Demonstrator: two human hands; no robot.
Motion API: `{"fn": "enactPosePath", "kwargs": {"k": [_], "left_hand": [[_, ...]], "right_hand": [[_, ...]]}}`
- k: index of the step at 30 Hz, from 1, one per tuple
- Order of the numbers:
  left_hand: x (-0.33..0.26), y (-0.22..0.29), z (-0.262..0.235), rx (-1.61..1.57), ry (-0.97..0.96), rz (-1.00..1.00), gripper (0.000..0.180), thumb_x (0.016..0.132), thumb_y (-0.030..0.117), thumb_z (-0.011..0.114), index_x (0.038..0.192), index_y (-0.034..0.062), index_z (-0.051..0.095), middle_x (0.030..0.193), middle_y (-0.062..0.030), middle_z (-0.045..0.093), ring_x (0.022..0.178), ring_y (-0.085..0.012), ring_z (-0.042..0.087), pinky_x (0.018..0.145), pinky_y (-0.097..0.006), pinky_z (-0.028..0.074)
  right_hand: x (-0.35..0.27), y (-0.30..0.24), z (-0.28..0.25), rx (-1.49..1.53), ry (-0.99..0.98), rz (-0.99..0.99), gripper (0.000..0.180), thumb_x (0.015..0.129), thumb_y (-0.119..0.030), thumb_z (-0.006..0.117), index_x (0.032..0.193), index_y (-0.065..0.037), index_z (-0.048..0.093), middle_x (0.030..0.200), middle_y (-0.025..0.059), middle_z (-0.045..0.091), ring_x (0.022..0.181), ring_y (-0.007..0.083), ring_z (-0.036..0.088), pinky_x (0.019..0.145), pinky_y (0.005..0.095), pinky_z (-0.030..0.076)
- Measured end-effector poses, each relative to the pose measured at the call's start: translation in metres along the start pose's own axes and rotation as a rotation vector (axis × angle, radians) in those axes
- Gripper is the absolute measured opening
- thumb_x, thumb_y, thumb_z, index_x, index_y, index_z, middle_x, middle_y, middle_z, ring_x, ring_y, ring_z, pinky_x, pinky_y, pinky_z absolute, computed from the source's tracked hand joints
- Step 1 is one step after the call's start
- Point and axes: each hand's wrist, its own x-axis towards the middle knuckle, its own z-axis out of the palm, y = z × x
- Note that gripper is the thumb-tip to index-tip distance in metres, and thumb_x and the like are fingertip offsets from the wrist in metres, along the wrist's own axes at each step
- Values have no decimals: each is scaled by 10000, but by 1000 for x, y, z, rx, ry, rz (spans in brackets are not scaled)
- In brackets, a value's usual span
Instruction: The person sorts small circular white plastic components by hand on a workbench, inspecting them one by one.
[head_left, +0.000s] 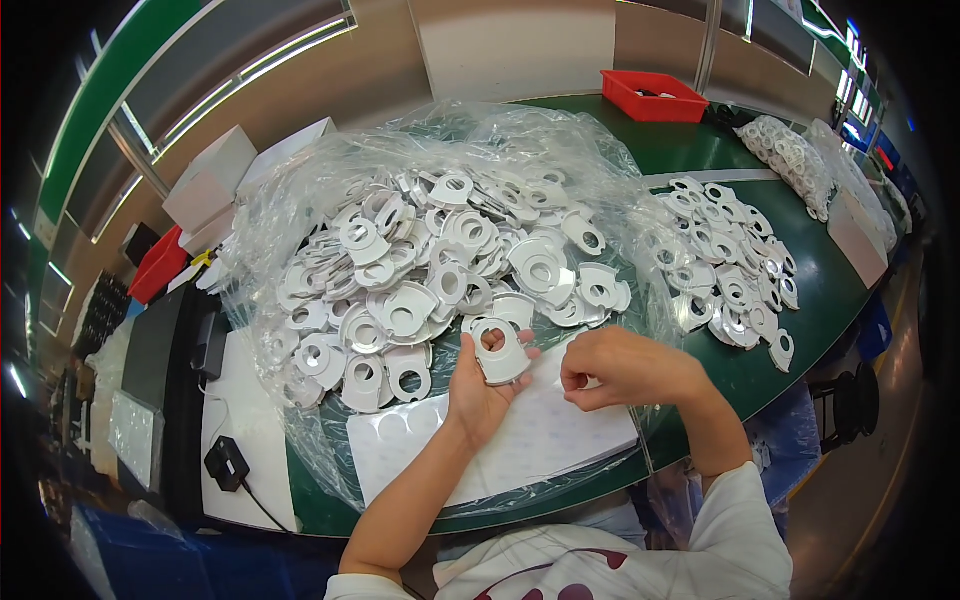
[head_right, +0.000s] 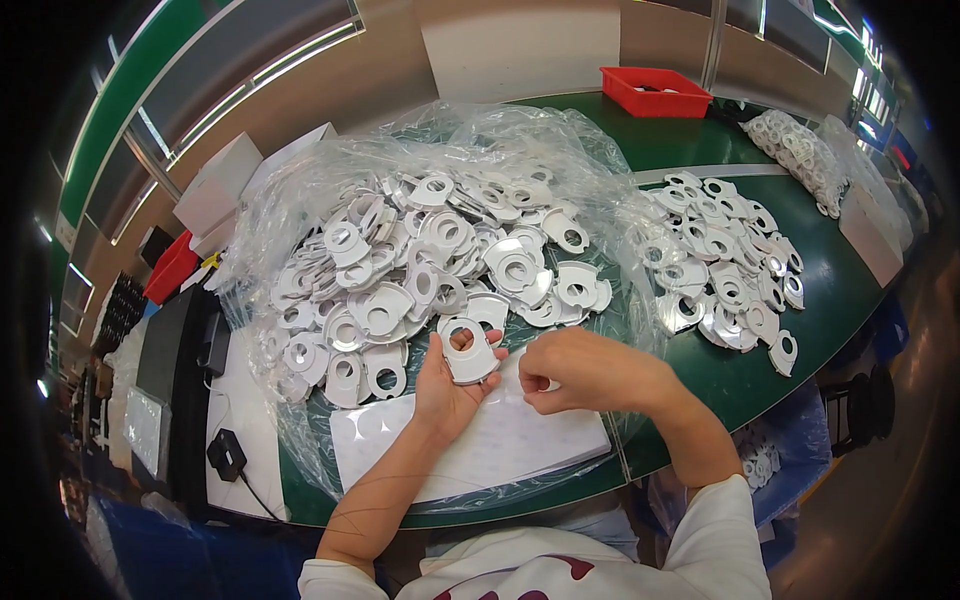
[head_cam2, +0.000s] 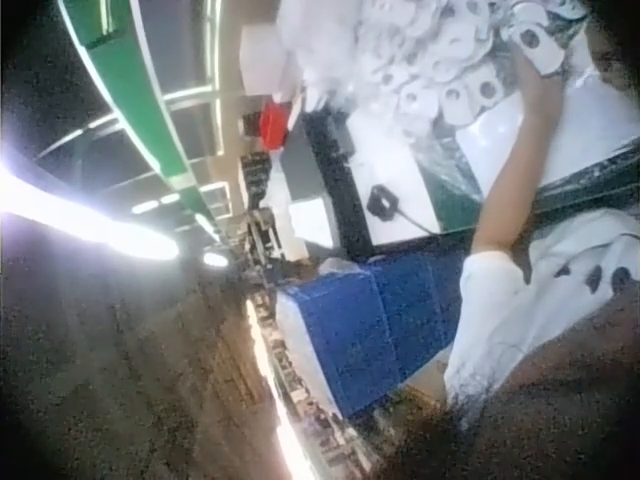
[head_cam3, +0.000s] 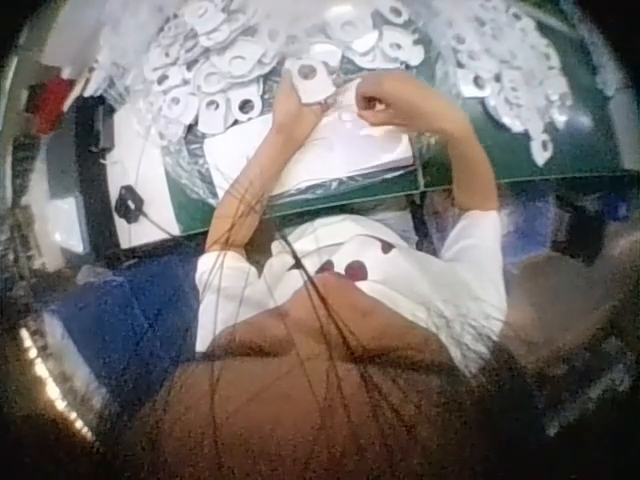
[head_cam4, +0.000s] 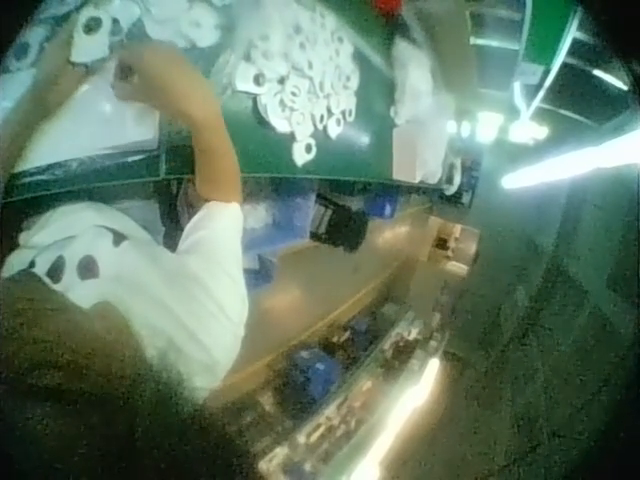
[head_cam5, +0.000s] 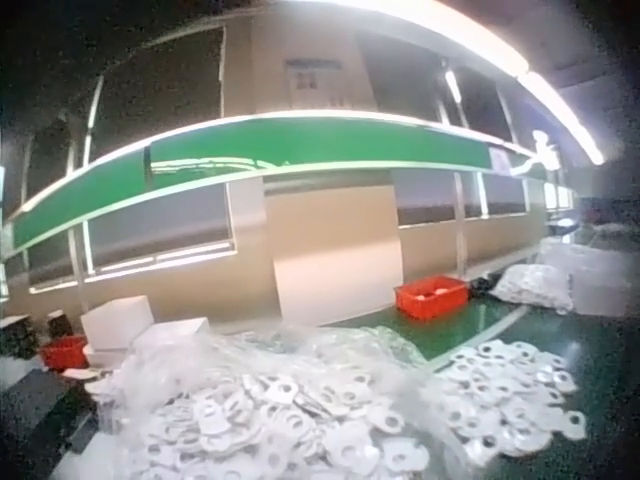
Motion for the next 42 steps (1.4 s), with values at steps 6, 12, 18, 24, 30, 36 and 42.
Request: {"fn": "enactPosePath", "kwargs": {"k": [6, 12, 18, 24, 30, 36, 42], "left_hand": [[-2, -3, 8, 133, -17, -43, 521, 998, 517, 168, 1130, 128, 487, 1195, -121, 566, 987, -250, 594, 699, -336, 462], [-1, -4, 3, 133, -116, -64, 550, 991, 539, 149, 1144, 125, 478, 1138, -77, 577, 939, -218, 606, 676, -319, 449], [2, -6, -2, 141, -106, -70, 559, 991, 538, 146, 1154, 116, 474, 1137, -75, 567, 929, -217, 607, 668, -317, 455], [3, -7, -1, 145, -84, -82, 556, 993, 534, 144, 1151, 115, 473, 1138, -80, 565, 927, -220, 609, 683, -324, 466], [3, -7, -2, 142, -73, -77, 547, 991, 538, 150, 1125, 117, 473, 1131, -86, 566, 919, -226, 613, 679, -329, 468], [3, -7, 0, 136, -65, -78, 541, 989, 542, 158, 1109, 119, 472, 1119, -87, 567, 911, -235, 616, 672, -336, 466], [3, -8, 0, 117, -52, -85, 529, 989, 540, 162, 1085, 122, 471, 1106, -81, 565, 912, -233, 613, 667, -335, 464]], "right_hand": [[15, 24, 12, 586, 224, -88, 111, 876, -114, 636, 816, -28, 602, 848, 31, 598, 720, 98, 578, 660, 262, 479], [40, 47, 57, 1012, 325, 182, 98, 904, -105, 608, 852, -27, 580, 1061, 50, 521, 682, 84, 562, 653, 215, 459], [44, 56, 68, 1001, 331, 168, 130, 911, -128, 604, 933, -11, 551, 787, -4, 558, 617, 65, 538, 565, 203, 428], [43, 59, 69, 997, 341, 159, 126, 909, -122, 604, 923, -10, 548, 808, 3, 558, 617, 65, 536, 567, 203, 432], [44, 58, 68, 1002, 327, 179, 104, 905, -108, 608, 852, -22, 584, 995, 28, 513, 631, 80, 549, 607, 209, 442], [44, 59, 68, 983, 329, 172, 91, 905, -99, 604, 857, -24, 586, 1018, 35, 511, 627, 77, 546, 614, 210, 445], [43, 57, 70, 920, 368, 117, 119, 907, -115, 601, 864, -15, 553, 850, 4, 535, 603, 64, 539, 557, 203, 434]]}}
